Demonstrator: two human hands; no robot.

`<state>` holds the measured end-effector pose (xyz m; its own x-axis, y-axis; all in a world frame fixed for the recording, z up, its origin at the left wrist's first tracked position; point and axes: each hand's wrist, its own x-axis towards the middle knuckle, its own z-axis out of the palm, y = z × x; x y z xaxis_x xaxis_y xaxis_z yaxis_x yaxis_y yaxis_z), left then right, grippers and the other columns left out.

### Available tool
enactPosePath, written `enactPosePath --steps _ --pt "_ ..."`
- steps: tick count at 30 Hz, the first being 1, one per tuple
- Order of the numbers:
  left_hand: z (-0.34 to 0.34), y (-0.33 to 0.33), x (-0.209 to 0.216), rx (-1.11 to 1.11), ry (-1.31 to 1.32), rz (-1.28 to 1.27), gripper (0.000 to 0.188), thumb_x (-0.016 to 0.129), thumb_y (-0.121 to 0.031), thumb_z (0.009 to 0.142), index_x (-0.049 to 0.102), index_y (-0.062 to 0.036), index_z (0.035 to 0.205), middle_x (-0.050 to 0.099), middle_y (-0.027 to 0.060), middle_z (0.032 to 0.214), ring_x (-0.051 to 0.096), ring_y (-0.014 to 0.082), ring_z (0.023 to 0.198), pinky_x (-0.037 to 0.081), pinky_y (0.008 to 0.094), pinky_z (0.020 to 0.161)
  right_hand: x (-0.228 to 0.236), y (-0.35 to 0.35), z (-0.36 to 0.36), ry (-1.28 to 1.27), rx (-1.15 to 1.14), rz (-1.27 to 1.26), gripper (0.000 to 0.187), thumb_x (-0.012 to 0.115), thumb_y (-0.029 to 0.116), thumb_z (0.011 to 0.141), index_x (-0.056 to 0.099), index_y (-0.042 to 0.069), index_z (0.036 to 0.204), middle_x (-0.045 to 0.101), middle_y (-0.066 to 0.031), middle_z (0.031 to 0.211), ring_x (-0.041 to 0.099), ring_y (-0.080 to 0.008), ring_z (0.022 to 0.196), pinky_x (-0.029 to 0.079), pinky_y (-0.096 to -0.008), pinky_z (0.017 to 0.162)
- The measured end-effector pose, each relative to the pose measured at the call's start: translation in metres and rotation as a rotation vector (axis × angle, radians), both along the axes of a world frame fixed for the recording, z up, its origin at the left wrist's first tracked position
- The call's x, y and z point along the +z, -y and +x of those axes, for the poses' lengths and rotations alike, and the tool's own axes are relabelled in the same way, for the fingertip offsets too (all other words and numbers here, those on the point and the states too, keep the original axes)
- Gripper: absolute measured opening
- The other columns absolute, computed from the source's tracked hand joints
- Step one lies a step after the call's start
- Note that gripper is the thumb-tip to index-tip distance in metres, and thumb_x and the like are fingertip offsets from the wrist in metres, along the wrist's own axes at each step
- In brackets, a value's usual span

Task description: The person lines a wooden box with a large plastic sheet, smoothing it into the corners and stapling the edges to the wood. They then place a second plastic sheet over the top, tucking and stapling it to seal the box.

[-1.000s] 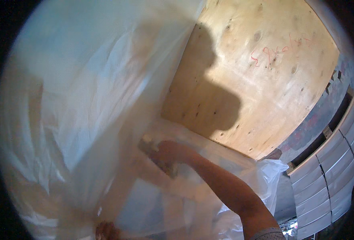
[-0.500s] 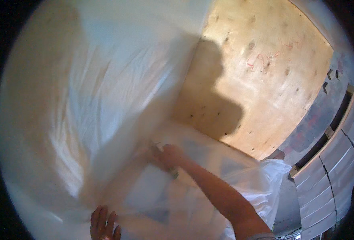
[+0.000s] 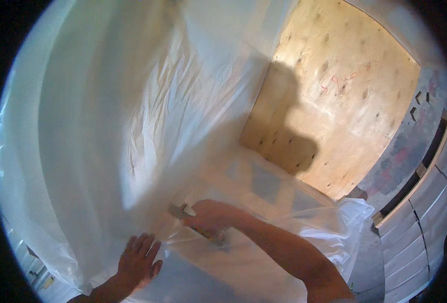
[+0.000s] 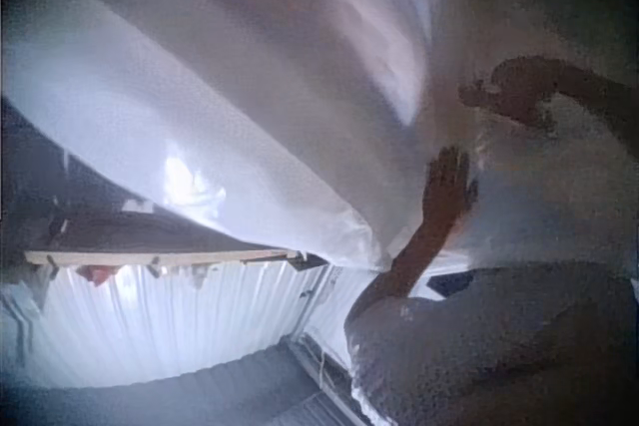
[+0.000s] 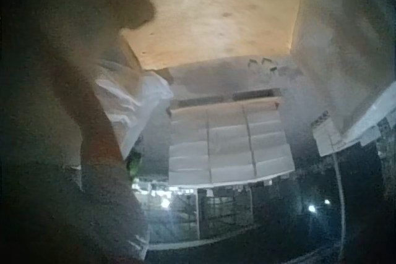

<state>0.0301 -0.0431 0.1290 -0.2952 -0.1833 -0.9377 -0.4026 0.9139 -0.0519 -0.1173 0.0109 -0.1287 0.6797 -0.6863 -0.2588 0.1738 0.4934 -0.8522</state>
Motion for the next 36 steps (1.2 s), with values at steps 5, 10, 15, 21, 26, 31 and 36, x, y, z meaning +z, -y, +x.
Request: enactPosePath --steps 5,10,15,21,26,31,36 --pt "0.007 0.004 0.004 -0.047 -0.028 0.000 0.050 0.062 -0.034 0.086 0.056 -0.0038 0.126 0.049 0.0183 0.136 0.046 0.0335 0.127 0.033 0.0525 0.107 0.026 0.018 0.036 -0.015 0.038 -0.050 0.066 0.052 0.053 0.085 0.067 -0.011 0.088 0.065 -0.0303 0.084 0.065 -0.0413 0.077 0.050 -0.0482 0.076" --pt "0.021 0.005 0.006 -0.036 -0.078 -0.007 0.052 0.064 -0.034 0.084 0.056 -0.0040 0.126 0.048 0.0182 0.136 0.043 0.0337 0.129 0.033 0.0524 0.108 0.050 0.012 0.051 -0.096 -0.070 0.034 0.062 0.052 0.053 0.088 0.067 -0.007 0.086 0.067 -0.0279 0.088 0.066 -0.0417 0.082 0.052 -0.0479 0.076" --pt "0.027 0.005 0.007 0.051 -0.059 0.032 0.052 0.063 -0.035 0.086 0.055 -0.0038 0.127 0.041 0.0207 0.143 0.036 0.0376 0.134 0.025 0.0539 0.113 0.054 -0.009 0.069 -0.185 -0.131 0.183 0.061 0.053 0.055 0.088 0.067 -0.005 0.092 0.067 -0.0261 0.093 0.067 -0.0410 0.087 0.053 -0.0478 0.077" --pt "0.014 0.001 0.009 0.193 -0.144 0.035 0.052 0.066 -0.030 0.084 0.054 -0.0022 0.127 0.044 0.0228 0.139 0.038 0.0396 0.132 0.028 0.0527 0.111 -0.011 -0.125 -0.001 -0.046 -0.459 0.370 0.046 0.063 0.047 0.085 0.065 0.004 0.103 0.068 -0.0129 0.089 0.063 -0.0243 0.078 0.052 -0.0390 0.067" --pt "-0.023 -0.033 0.000 0.171 -0.188 0.210 0.050 0.064 -0.032 0.086 0.055 -0.0011 0.125 0.049 0.0238 0.134 0.044 0.0411 0.127 0.033 0.0513 0.108 -0.018 -0.311 -0.105 -0.437 -0.534 0.984 0.036 0.063 0.033 0.088 0.062 0.006 0.113 0.066 -0.0098 0.094 0.061 -0.0189 0.082 0.050 -0.0365 0.075" --pt "-0.092 -0.164 -0.048 0.192 -0.381 0.691 0.059 0.058 -0.047 0.090 0.054 -0.0006 0.125 0.052 0.0244 0.130 0.049 0.0409 0.122 0.038 0.0519 0.103 0.024 -0.435 -0.130 -0.702 -0.623 1.007 0.041 0.063 0.036 0.084 0.064 0.002 0.107 0.066 -0.0114 0.091 0.060 -0.0212 0.088 0.049 -0.0374 0.079" --pt "-0.130 -0.304 -0.069 -0.040 -0.311 0.870 0.072 0.056 -0.053 0.089 0.047 0.0024 0.134 0.049 0.0233 0.137 0.048 0.0399 0.123 0.040 0.0500 0.101 0.055 -0.495 -0.154 -0.811 -0.658 1.101 0.051 0.057 0.043 0.084 0.061 -0.002 0.109 0.066 -0.0217 0.098 0.063 -0.0333 0.091 0.049 -0.0416 0.082"
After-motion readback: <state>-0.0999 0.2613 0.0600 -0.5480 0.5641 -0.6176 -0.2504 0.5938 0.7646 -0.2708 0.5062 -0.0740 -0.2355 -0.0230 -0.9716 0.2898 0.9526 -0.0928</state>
